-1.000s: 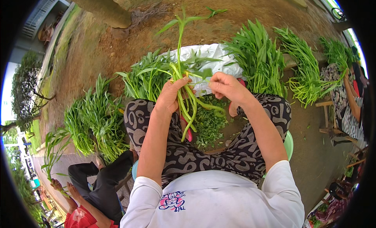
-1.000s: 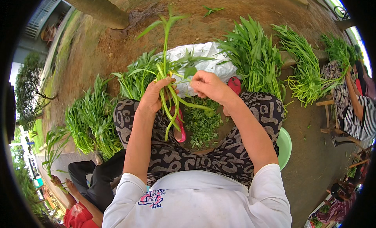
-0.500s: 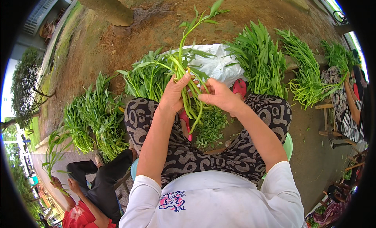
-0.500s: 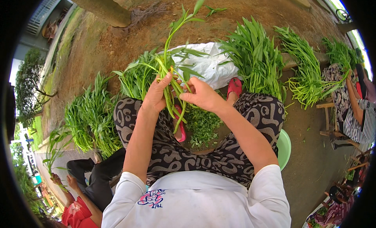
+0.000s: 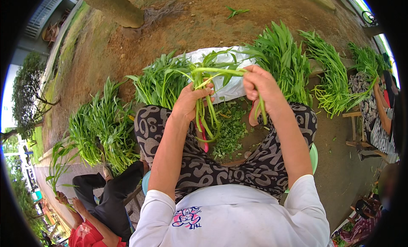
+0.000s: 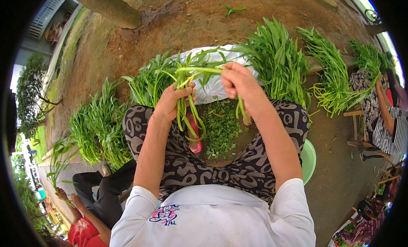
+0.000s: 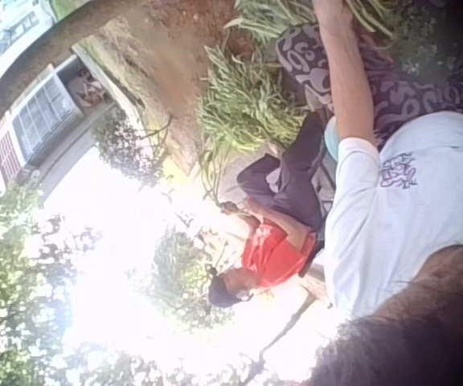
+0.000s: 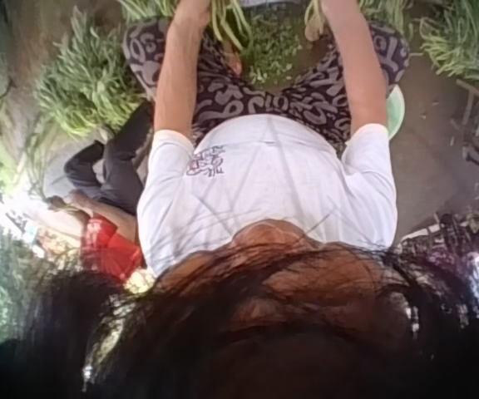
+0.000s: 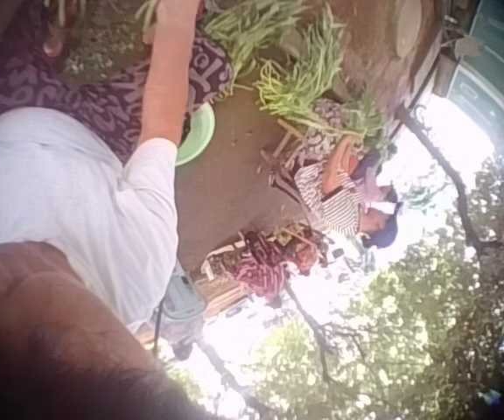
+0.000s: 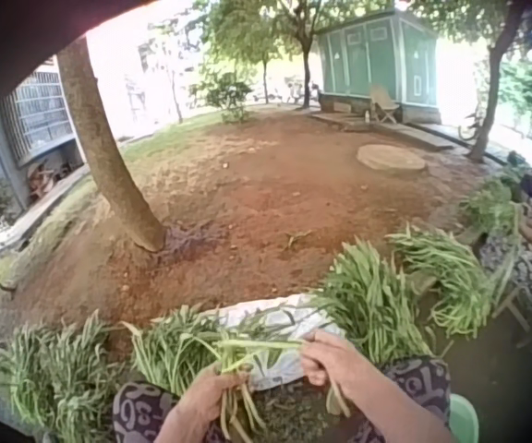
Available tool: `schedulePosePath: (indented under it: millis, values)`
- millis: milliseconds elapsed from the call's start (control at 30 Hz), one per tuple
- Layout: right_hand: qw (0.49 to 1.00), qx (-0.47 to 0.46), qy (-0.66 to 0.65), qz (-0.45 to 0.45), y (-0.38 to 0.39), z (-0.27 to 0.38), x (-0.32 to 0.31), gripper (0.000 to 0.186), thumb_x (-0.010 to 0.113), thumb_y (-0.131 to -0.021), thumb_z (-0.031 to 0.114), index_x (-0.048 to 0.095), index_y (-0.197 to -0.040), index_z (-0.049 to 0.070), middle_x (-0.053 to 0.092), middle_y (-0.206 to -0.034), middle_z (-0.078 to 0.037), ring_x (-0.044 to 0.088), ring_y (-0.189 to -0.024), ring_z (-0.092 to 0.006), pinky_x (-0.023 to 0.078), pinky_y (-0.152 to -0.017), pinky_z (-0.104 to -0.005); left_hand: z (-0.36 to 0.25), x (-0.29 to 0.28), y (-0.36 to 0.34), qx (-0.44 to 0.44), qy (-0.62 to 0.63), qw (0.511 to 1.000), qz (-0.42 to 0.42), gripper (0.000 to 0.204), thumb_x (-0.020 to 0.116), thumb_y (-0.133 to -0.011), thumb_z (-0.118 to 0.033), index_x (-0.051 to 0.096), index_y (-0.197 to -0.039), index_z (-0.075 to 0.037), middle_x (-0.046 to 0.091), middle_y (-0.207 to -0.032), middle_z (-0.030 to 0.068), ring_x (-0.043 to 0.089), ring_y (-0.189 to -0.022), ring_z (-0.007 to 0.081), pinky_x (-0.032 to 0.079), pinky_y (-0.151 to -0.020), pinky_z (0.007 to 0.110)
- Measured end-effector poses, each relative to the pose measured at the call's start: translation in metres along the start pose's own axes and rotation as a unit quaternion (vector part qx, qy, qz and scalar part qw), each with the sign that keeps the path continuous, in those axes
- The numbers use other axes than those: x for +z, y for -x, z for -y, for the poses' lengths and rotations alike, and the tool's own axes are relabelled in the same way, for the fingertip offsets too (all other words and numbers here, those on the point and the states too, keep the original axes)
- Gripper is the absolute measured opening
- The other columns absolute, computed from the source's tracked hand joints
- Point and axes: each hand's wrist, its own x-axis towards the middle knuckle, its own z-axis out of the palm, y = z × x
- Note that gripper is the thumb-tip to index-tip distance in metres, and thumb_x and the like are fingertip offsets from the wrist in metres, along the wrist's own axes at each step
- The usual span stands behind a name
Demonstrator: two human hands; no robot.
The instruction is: The person picks through a bundle of green leafy vegetables by hand, removing unwanted leaves and stems, then places the cleaned stems into a container.
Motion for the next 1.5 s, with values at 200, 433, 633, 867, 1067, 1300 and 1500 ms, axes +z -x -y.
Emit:
schedulePosePath:
  millis: [200,433,633,867,1067,1300,1500]
  values:
    - [0.983,-0.152,-0.097,-0.025,0.011,0.033,-0.031,0.017,0.048,-0.097,0.01,0.05,-0.108,-0.001,0.047,-0.062,-0.001,0.04,-0.045,-0.0071,0.033,-0.041,-0.0214,0.007,-0.012,-0.011,0.0,0.001,0.999,-0.054,0.025,0.063,-0.088,-0.006,0.056,-0.112,0.0,0.064,-0.103,0.0068,0.063,-0.085,0.0171,0.056,-0.071,0.032]
    - [0.969,-0.234,-0.061,-0.042,0.017,0.037,-0.02,0.035,0.049,-0.098,0.011,0.047,-0.13,-0.003,0.053,-0.072,-0.003,0.045,-0.052,-0.0078,0.04,-0.049,-0.02,0.009,-0.011,-0.016,-0.005,0.1,0.992,-0.075,0.026,0.059,-0.092,-0.009,0.054,-0.116,0.0,0.065,-0.103,0.0082,0.065,-0.088,0.0189,0.058,-0.076,0.034]
    - [0.991,-0.014,0.127,0.031,0.0,0.0,-0.006,0.019,0.059,-0.092,0.016,0.058,-0.104,0.001,0.045,-0.068,0.005,0.035,-0.05,-0.0027,0.029,-0.042,-0.0178,0.013,-0.018,-0.021,-0.017,0.119,0.992,-0.048,0.021,0.06,-0.091,-0.009,0.054,-0.11,-0.003,0.064,-0.094,0.0123,0.066,-0.081,0.0216,0.057,-0.068,0.033]
    - [0.917,-0.097,0.376,0.089,-0.01,-0.056,0.011,0.041,0.07,-0.078,0.029,0.056,-0.099,-0.003,0.06,-0.08,-0.011,0.058,-0.072,-0.021,0.048,-0.068,-0.0332,0.013,-0.011,-0.018,0.007,0.137,0.99,-0.024,0.02,0.057,-0.094,-0.012,0.054,-0.112,-0.006,0.063,-0.094,0.0089,0.064,-0.081,0.0217,0.055,-0.069,0.033]
    - [0.934,-0.022,0.337,0.118,-0.007,-0.047,0.011,0.028,0.066,-0.084,0.024,0.06,-0.097,0.0,0.057,-0.067,-0.005,0.054,-0.063,-0.0152,0.046,-0.062,-0.0309,0.005,-0.007,-0.012,0.004,0.104,0.994,-0.02,0.017,0.059,-0.094,-0.013,0.058,-0.109,-0.006,0.064,-0.092,0.0038,0.062,-0.072,0.0146,0.053,-0.062,0.028]
    - [0.958,0.048,0.244,0.146,-0.003,-0.039,0.014,0.017,0.069,-0.086,0.018,0.062,-0.095,0.005,0.053,-0.073,0.004,0.042,-0.059,-0.0042,0.035,-0.05,-0.02,0.009,-0.007,-0.01,0.037,0.118,0.992,0.003,0.018,0.061,-0.093,-0.015,0.058,-0.109,-0.006,0.063,-0.092,0.0038,0.06,-0.075,0.0139,0.051,-0.064,0.027]
    - [0.952,0.004,0.26,0.161,-0.003,-0.054,0.02,0.022,0.07,-0.083,0.016,0.063,-0.098,0.002,0.059,-0.079,0.001,0.052,-0.068,-0.0069,0.042,-0.059,-0.0212,0.01,-0.004,-0.011,0.045,0.118,0.992,0.009,0.019,0.063,-0.092,-0.017,0.058,-0.107,-0.006,0.063,-0.093,0.0038,0.061,-0.08,0.0137,0.053,-0.067,0.028]
